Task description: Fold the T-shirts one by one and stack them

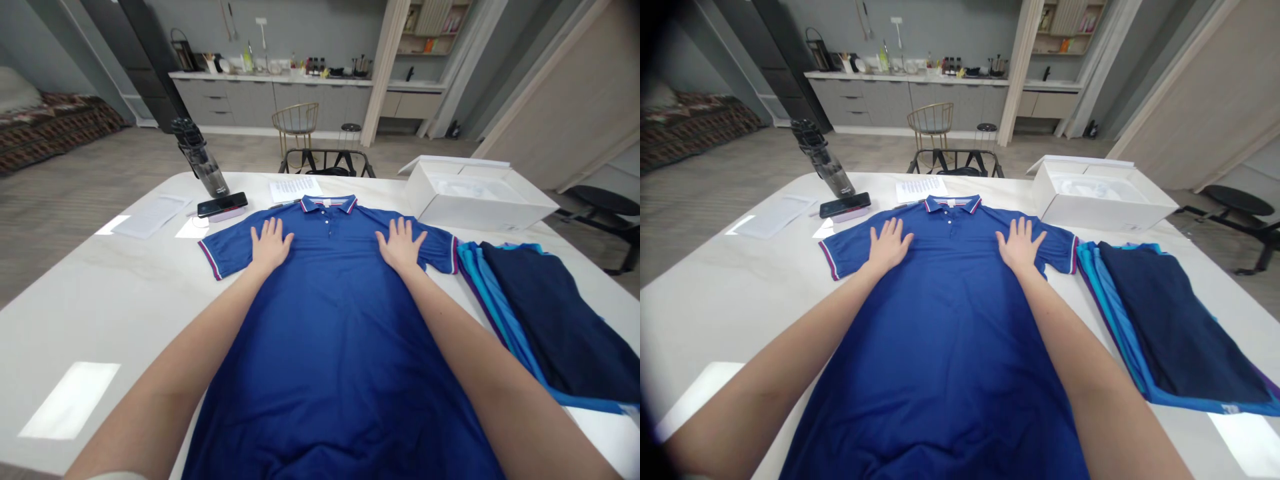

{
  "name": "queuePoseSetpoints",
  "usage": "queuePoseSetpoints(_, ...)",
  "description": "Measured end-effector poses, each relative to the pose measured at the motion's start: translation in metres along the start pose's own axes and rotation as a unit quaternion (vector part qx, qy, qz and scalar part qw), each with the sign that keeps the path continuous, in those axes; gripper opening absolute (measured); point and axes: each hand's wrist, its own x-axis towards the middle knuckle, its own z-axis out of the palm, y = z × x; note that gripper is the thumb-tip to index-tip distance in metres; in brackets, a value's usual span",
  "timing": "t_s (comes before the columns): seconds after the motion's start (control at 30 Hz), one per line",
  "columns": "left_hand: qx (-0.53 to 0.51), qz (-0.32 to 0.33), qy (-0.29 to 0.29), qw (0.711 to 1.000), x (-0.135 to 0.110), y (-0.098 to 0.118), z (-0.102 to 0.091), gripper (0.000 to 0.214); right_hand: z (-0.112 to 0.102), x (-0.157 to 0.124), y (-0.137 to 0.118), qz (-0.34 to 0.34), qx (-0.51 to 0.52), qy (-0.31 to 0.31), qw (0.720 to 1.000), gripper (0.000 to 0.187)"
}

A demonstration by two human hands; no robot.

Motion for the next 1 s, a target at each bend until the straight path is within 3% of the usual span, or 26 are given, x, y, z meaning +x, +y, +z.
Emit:
queuePoseSetpoints(0.1, -0.015, 0.077, -0.019, 0.997, -0.027, 0.037, 0.003, 0.069, -0.004, -0.037, -0.037, -0.078, 0.036, -0.051, 0.995, 0.077)
queuePoseSetpoints(0.2, -0.033, 0.103, -0.045, 0.993, -0.057, 0.055, 0.012, 0.068, -0.004, -0.070, -0.057, -0.093, 0.060, -0.095, 0.989, 0.075)
queuePoseSetpoints(0.3, -0.040, 0.096, -0.061, 0.993, -0.080, 0.051, 0.017, 0.069, -0.004, -0.094, -0.052, -0.073, 0.056, -0.116, 0.989, 0.075)
queuePoseSetpoints(0.43, -0.034, 0.101, -0.058, 0.993, -0.103, 0.034, 0.011, 0.067, -0.009, -0.116, -0.023, -0.044, 0.035, -0.124, 0.991, 0.077)
queuePoseSetpoints(0.57, -0.034, 0.150, -0.043, 0.987, -0.128, 0.028, 0.002, 0.065, -0.016, -0.136, -0.005, -0.047, 0.029, -0.121, 0.991, 0.076)
queuePoseSetpoints(0.7, -0.029, 0.177, -0.047, 0.983, -0.156, 0.038, -0.002, 0.063, -0.022, -0.157, -0.008, -0.101, 0.047, -0.073, 0.991, 0.069)
queuePoseSetpoints(0.87, -0.028, 0.198, -0.051, 0.978, -0.190, 0.057, 0.002, 0.066, -0.025, -0.196, -0.028, -0.221, 0.074, -0.084, 0.969, 0.063)
queuePoseSetpoints(1.0, -0.030, 0.213, -0.041, 0.976, -0.216, 0.064, 0.002, 0.066, -0.028, -0.223, -0.030, -0.229, 0.063, -0.067, 0.969, 0.062)
